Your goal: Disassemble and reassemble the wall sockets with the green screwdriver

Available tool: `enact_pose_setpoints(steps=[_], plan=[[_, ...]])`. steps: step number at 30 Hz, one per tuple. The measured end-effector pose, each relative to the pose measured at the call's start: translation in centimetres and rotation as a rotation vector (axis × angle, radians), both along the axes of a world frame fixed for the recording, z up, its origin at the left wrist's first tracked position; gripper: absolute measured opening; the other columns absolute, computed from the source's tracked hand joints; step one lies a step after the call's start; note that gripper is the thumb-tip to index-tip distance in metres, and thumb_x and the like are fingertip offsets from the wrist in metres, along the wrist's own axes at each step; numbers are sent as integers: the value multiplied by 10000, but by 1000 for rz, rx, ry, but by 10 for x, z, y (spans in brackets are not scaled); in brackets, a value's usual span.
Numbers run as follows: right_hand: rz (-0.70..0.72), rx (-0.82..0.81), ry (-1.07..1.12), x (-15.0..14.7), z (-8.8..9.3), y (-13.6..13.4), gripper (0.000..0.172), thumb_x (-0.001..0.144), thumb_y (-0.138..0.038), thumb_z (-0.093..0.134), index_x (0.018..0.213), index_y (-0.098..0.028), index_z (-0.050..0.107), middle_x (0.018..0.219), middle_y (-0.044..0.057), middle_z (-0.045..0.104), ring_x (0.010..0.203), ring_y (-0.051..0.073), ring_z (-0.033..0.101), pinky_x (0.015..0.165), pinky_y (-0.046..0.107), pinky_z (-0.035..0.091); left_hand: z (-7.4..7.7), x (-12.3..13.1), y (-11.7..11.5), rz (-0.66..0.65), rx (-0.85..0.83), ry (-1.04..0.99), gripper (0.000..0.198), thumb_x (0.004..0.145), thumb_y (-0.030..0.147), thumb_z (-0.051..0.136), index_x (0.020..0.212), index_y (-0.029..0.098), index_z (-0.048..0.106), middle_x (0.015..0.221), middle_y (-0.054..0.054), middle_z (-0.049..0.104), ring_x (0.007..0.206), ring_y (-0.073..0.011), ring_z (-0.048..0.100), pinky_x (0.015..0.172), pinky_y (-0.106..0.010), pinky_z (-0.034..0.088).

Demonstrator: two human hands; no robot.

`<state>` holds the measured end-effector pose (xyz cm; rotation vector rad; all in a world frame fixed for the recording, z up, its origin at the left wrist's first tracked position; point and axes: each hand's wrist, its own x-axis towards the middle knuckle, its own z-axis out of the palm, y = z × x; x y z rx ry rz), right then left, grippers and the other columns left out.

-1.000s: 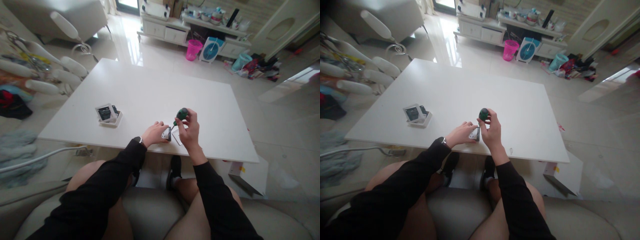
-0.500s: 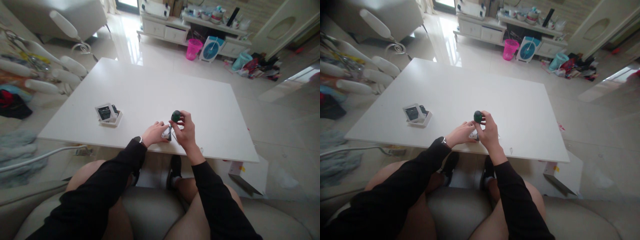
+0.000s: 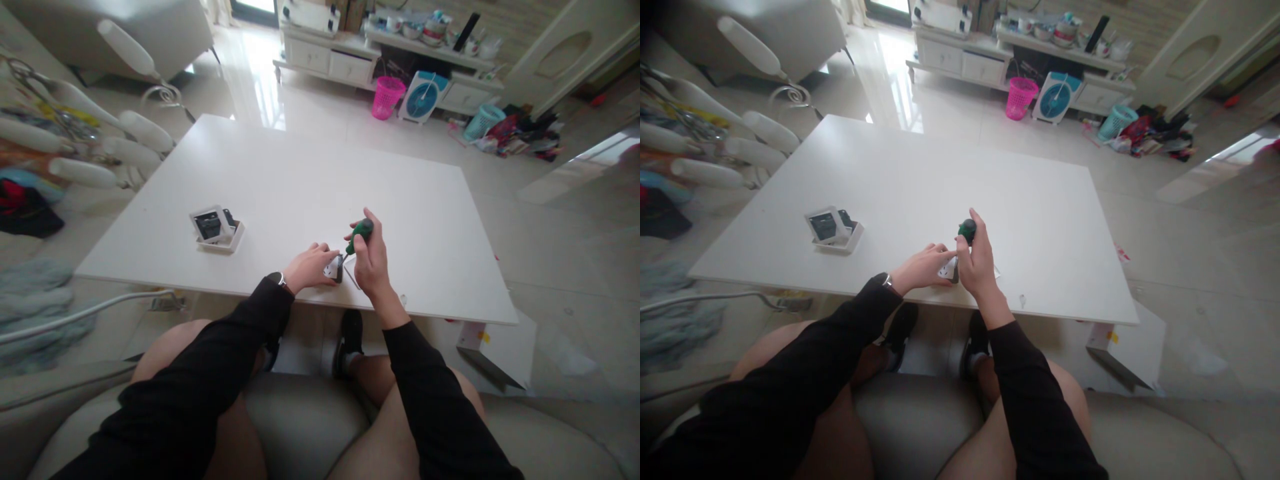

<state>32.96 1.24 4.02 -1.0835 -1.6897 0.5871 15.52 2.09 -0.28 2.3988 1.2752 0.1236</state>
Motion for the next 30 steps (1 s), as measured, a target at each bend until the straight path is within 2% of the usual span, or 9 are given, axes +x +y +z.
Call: enact_pose_setpoints(steps=[2,5,8,11,14,18,22,25,30], plan=[[-6,-38,50,-1,1,0,427,1059,-410,452,1475,-312,438,1142,66,687,933,205,698,847,431,623,0,0,0,-2,0,-4,734,803,530,800,1434,235,568,1261,-127,627,1141,-314,584,993,-404,499],[-56,-40,93,-3,5,-2,258,995,-430,619,1203,-284,576,1032,30,701,910,194,703,820,392,615,-2,0,0,-2,7,-5,725,806,526,798,1429,232,569,1254,-127,630,1147,-315,583,986,-401,500],[-74,-25,192,-5,5,-3,260,931,-400,736,1059,-270,550,1037,8,677,933,178,724,859,379,612,-5,0,0,-8,15,-1,725,800,516,806,1416,214,574,1246,-131,635,1143,-320,583,983,-401,498],[-24,-76,313,-9,3,-4,322,933,-392,742,1115,-293,495,1136,2,653,856,137,726,808,341,621,-9,0,2,-16,19,-12,764,789,531,811,1434,207,560,1256,-141,631,1145,-330,581,988,-415,495],[24,-119,367,-11,2,-3,377,965,-424,703,1240,-327,463,1110,-5,669,776,121,689,760,316,608,-10,0,2,-21,19,-27,772,787,539,813,1439,213,557,1261,-145,625,1145,-335,579,990,-426,491],[83,-133,402,-11,4,-1,349,1045,-487,522,1364,-345,518,1080,12,672,837,152,677,817,360,606,-6,0,1,-21,15,-19,687,810,529,797,1385,219,586,1236,-135,622,1121,-323,581,988,-422,492],[66,-135,365,-9,9,-1,243,996,-466,632,1181,-309,646,1073,18,686,934,173,698,855,369,595,-3,1,0,-16,8,-4,667,819,516,796,1375,213,587,1235,-137,621,1131,-331,576,971,-421,500],[28,-110,402,-9,12,-3,262,905,-424,774,1005,-275,583,1064,1,679,956,166,717,861,352,598,-3,1,0,-16,0,1,716,813,503,806,1417,204,563,1242,-141,624,1140,-335,575,981,-423,498],[-10,-138,459,-10,11,-3,372,895,-440,783,1069,-293,490,1028,-31,645,776,117,676,722,300,593,-2,1,0,-16,0,4,709,808,518,805,1404,214,573,1261,-138,617,1147,-333,574,986,-420,492]])
